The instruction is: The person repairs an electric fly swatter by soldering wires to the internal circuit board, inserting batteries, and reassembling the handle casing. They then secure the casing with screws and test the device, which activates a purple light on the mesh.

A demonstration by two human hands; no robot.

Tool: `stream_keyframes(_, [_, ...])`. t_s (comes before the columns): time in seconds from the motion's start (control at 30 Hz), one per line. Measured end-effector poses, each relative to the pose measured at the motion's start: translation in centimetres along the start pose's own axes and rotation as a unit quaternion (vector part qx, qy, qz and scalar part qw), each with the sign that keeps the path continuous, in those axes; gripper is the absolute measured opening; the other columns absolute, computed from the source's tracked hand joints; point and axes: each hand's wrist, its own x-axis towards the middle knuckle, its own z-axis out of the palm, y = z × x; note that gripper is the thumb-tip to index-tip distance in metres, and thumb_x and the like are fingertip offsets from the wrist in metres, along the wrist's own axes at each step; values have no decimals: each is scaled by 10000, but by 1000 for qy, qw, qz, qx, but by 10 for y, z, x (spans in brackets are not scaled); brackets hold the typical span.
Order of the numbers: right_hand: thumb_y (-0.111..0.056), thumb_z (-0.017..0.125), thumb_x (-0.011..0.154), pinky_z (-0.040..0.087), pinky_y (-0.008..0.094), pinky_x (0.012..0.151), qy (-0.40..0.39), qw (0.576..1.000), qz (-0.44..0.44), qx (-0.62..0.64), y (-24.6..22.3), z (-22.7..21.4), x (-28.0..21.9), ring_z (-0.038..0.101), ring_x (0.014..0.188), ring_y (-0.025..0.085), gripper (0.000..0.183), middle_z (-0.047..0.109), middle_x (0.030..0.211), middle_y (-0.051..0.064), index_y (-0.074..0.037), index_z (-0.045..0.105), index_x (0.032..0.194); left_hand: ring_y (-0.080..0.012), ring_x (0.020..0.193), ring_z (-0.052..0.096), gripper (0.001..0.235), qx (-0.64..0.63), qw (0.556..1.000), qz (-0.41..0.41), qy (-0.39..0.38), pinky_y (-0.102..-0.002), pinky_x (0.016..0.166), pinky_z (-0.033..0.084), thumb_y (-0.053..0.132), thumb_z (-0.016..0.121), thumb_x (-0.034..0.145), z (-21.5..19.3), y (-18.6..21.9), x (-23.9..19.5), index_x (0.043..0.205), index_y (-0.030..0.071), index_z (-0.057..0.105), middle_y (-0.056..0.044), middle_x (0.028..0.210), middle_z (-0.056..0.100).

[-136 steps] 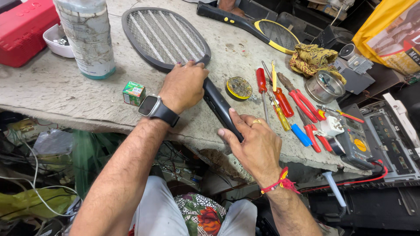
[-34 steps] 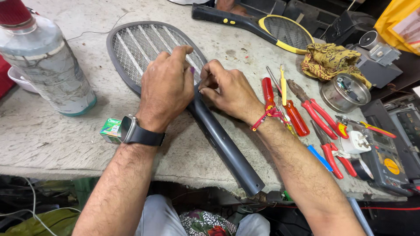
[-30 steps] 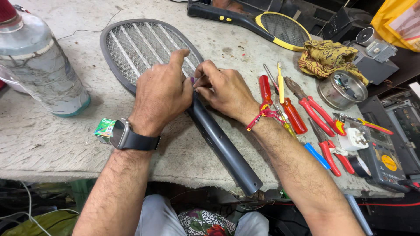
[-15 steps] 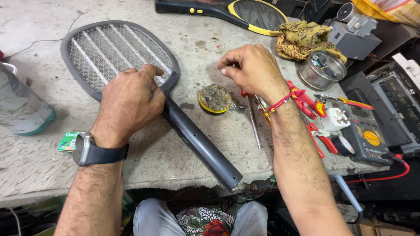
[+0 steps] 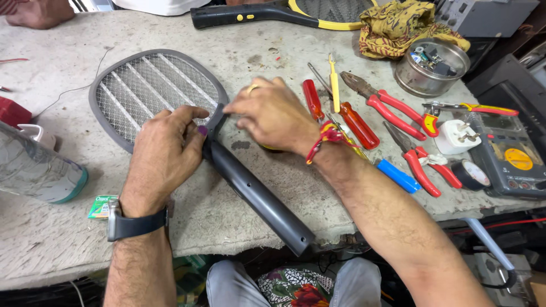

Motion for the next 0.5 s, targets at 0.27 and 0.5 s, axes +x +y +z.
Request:
stream_keyframes(0.27, [-228, 798, 792, 399, 432, 892, -40, 999, -30, -19, -26, -6, 0, 602, 1016, 203, 141, 732, 948, -30, -158, 801, 915, -330, 942, 695, 527, 35, 997, 46, -58, -447, 879, 522, 57, 625, 784, -13, 31, -40, 1309, 11, 623, -162, 1000, 742])
stream_keyframes(0.5, [-106, 778, 741, 425, 431, 901, -39, 996, -74, -12, -42, -19, -5, 651, 976, 212, 73, 739, 875, -16, -128, 776, 810, -432, 1225, 568, 947, 132, 985, 101, -52, -518, 1087, 371, 376, 778, 637, -14, 53, -91, 1391, -96, 451, -295, 1275, 607])
